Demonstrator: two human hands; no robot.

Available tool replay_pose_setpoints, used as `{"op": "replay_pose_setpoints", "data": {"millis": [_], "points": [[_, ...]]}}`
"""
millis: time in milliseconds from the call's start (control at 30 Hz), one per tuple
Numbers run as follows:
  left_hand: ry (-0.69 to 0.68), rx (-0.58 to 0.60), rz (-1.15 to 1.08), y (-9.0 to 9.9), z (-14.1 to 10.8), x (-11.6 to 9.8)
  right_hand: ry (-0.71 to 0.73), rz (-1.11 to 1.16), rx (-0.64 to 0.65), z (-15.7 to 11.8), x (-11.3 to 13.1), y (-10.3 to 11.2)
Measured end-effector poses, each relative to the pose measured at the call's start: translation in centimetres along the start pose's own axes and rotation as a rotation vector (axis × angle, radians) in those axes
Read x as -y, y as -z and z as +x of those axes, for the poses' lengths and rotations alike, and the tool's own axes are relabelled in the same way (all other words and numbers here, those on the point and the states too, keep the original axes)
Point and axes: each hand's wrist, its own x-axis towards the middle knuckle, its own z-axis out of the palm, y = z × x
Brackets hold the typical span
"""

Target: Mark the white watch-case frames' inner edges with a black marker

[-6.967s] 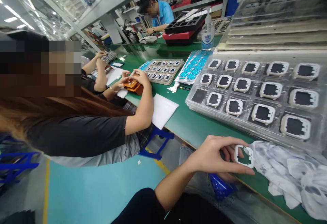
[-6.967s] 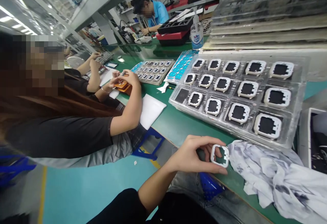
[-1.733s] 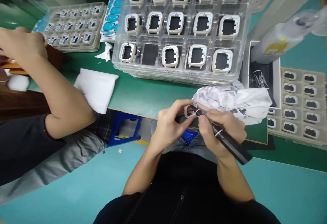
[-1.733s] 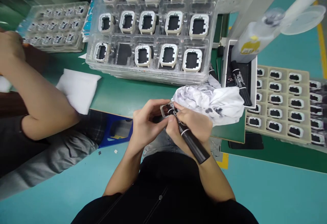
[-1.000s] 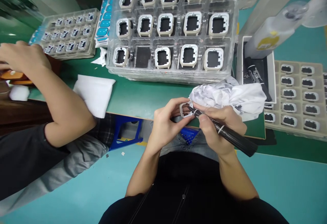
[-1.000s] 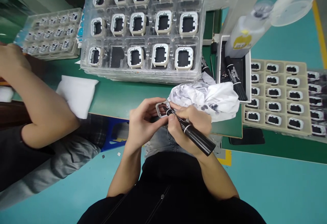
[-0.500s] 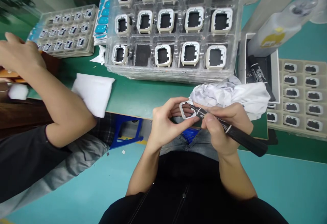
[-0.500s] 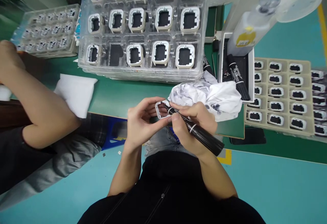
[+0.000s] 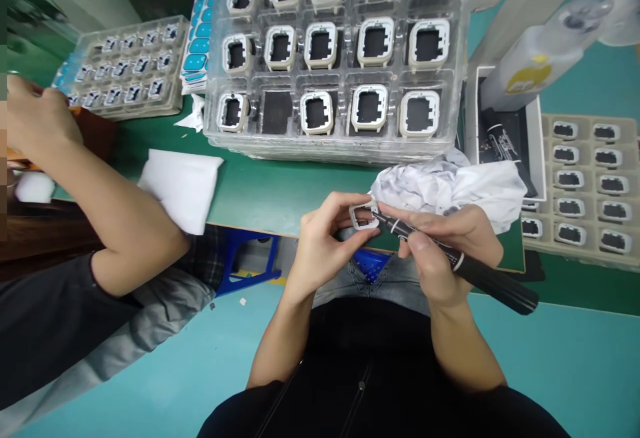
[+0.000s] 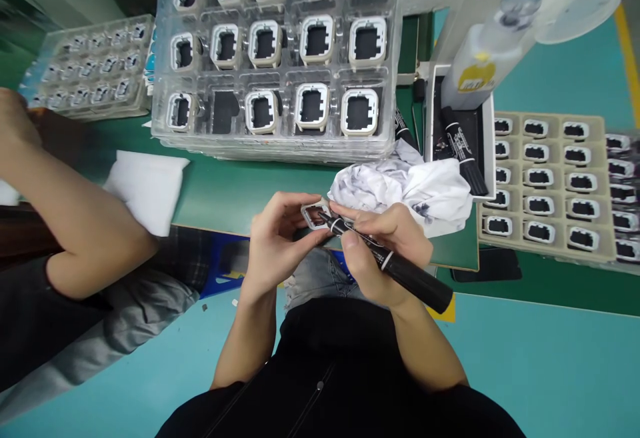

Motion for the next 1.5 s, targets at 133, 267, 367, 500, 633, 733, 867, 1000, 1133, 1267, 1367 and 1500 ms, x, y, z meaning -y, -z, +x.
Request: {"op": "replay_pose_setpoints", "data": {"millis": [133,267,367,500,633,733,867,1000,1133,1267,1367,1500], "points": [[-0.016,0.024,-0.051,0.2,0.2,0.1,-0.001,0.072,0.0,-0.3,-0.3,0.1],[-0.004,0.052,-0.12,0.5,0.5,0.1,-0.058,0.13,0.007,-0.4,0.0,0.0],[-0.004,0.055,-0.132,0.5,0.7,0.0,-0.073,0.113,0.007,-0.4,0.1,0.0],[-0.008,0.015,-0.086,0.0,0.5,-0.1,-0.108,0.065,0.035,-0.5,-0.2,0.3],[0.019,-0.046,0.032,-0.4,0.0,-0.1,-0.14,0.037,0.101,-0.4,-0.3,0.6],[0.019,-0.05,0.057,-0.4,-0.2,-0.1,-0.137,0.023,0.12,-0.2,-0.1,0.5],[0.007,-0.052,0.06,-0.4,-0.1,0.0,-0.112,0.002,0.143,0.1,-0.1,0.4],[-0.004,-0.058,0.058,-0.5,-0.1,-0.1,-0.116,-0.014,0.159,0.1,-0.2,0.5],[0.0,-0.047,0.025,-0.4,0.1,-0.1,-0.104,-0.018,0.143,-0.2,-0.3,0.7],[0.013,-0.024,-0.042,-0.2,0.2,-0.1,-0.085,0.021,0.123,-0.6,-0.6,0.8],[0.024,-0.016,-0.073,-0.1,0.2,-0.1,-0.089,0.041,0.129,-0.7,-0.8,1.0],[0.052,-0.015,-0.075,-0.2,0.2,0.0,-0.103,0.047,0.131,-0.9,-0.9,1.0]]}}
